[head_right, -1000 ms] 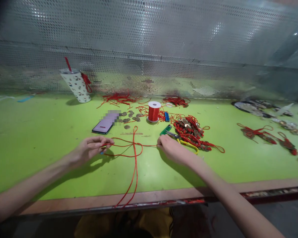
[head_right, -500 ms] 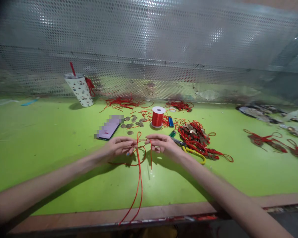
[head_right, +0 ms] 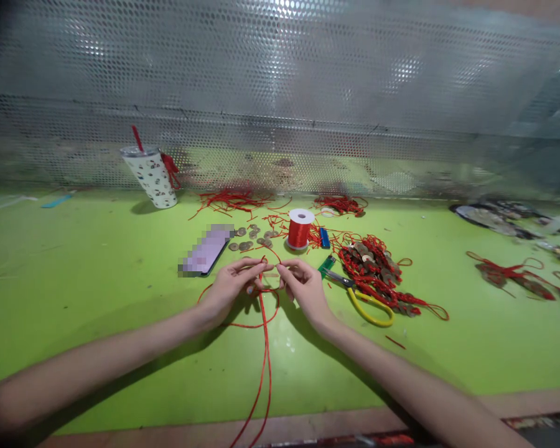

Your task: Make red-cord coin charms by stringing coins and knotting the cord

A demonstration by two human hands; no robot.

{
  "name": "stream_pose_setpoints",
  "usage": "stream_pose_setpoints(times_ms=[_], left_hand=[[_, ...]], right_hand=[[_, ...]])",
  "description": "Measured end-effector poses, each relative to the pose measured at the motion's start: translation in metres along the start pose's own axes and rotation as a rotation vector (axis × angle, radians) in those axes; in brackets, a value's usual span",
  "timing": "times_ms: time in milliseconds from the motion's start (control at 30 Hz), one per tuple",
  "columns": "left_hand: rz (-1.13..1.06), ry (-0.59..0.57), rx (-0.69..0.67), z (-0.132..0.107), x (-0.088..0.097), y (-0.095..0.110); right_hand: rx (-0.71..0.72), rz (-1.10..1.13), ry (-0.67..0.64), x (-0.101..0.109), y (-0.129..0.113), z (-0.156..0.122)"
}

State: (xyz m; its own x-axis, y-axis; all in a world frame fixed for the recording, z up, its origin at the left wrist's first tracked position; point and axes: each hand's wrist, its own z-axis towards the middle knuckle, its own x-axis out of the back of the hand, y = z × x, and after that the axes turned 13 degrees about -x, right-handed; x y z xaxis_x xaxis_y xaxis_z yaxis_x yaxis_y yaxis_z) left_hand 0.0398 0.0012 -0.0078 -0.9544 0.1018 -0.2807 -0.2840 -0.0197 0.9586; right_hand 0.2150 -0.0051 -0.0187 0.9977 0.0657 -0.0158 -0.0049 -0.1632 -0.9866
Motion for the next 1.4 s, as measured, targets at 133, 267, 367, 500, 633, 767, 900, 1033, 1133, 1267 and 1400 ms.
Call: stream_pose_setpoints(times_ms=[133,267,367,500,633,767,900,1033,1133,1267,1400], left_hand=[[-0.008,0.034,-0.023,-0.003,-0.005,0.001],[-0.037,0.046,-0.038,-0.01,-0.008,0.002],[-0.077,0.088,-0.025,-0.01,-0.008,0.002],[-0.076,0.124,-0.057,-0.006,-0.006,0.005],[0.02,0.093,-0.085,-0.009,-0.004,0.006],[0.254,-0.034,-0.22,-0.021,-0.007,0.0],[0.674,-0.192,-0.566,-0.016,0.003,0.005],[1.162,-0.142,-0.738,0.007,0.049,0.026],[1.503,0.09,-0.454,0.02,0.089,0.033],[1.664,0.009,-0.066,0.033,0.114,0.036],[1.607,-0.152,0.03,0.051,0.12,0.047]], right_hand=[[0.006,-0.064,-0.007,-0.005,0.0,-0.009],[0.031,-0.142,-0.041,-0.01,0.005,-0.015],[0.059,-0.234,-0.057,-0.011,0.011,-0.015],[0.09,-0.356,-0.112,-0.008,0.014,-0.016],[0.067,-0.386,-0.12,-0.009,0.008,-0.016],[-0.063,-0.258,-0.282,-0.019,0.009,-0.012],[-0.103,-0.206,-0.296,-0.026,0.018,-0.01],[-0.08,-0.292,-0.274,-0.026,0.015,-0.016],[-0.088,-0.334,-0.252,-0.025,0.012,-0.019],[-0.122,-0.335,-0.233,-0.023,0.014,-0.018],[-0.132,-0.321,-0.238,-0.022,0.015,-0.018]])
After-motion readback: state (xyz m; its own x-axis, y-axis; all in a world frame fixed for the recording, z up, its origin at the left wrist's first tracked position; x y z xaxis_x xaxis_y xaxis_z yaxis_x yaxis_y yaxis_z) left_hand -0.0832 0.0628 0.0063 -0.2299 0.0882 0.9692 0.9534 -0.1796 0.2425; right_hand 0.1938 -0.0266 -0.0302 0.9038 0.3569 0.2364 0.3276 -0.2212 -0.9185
